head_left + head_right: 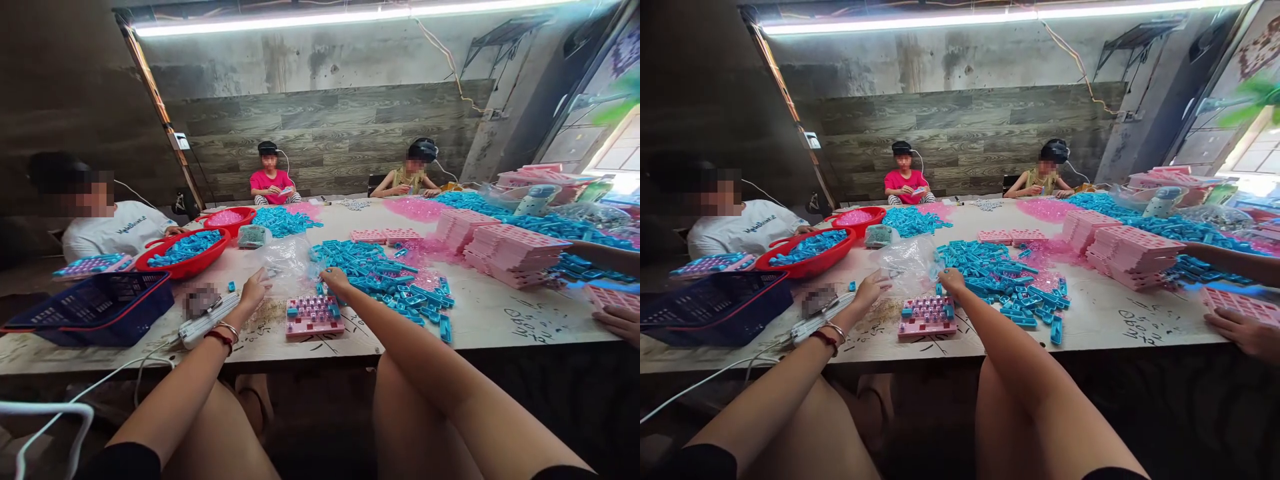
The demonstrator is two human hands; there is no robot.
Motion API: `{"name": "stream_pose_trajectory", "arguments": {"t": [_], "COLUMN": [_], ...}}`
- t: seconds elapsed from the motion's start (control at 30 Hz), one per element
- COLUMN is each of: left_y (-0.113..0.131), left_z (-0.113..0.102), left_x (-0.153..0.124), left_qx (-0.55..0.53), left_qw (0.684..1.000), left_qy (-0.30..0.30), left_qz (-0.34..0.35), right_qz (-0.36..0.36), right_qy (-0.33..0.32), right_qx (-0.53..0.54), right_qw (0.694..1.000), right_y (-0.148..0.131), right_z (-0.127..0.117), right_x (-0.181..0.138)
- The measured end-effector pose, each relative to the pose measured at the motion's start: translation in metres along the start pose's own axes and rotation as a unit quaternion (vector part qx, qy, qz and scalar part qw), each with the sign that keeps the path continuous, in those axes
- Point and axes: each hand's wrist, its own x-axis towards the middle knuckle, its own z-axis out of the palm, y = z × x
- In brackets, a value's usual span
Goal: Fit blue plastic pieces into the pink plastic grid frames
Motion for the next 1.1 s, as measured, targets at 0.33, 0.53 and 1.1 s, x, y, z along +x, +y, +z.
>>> {"name": "stream_pose_trajectory", "arguments": {"t": [0.33,0.53,1.1], "left_y": [0.02,0.016,0.005], "left_z": [-0.005,-0.011,-0.028], "left_x": [-0.011,-0.01,0.003], "left_qx": [0.168,0.211,0.182], "left_qw": [0.909,0.893,0.915], "left_qy": [0.082,0.09,0.112], "left_qz": [0.371,0.388,0.341], "right_qz": [-0.044,-0.063,-0.114], "right_qy": [0.084,0.098,0.133], "right_qx": [0.087,0.069,-0.042], "right_qw": [0.992,0.991,0.984], "right_y": [-0.005,0.0,-0.003], "right_z": [0.007,0.016,0.018], "right_x": [-0.002,0.002,-0.002]}}
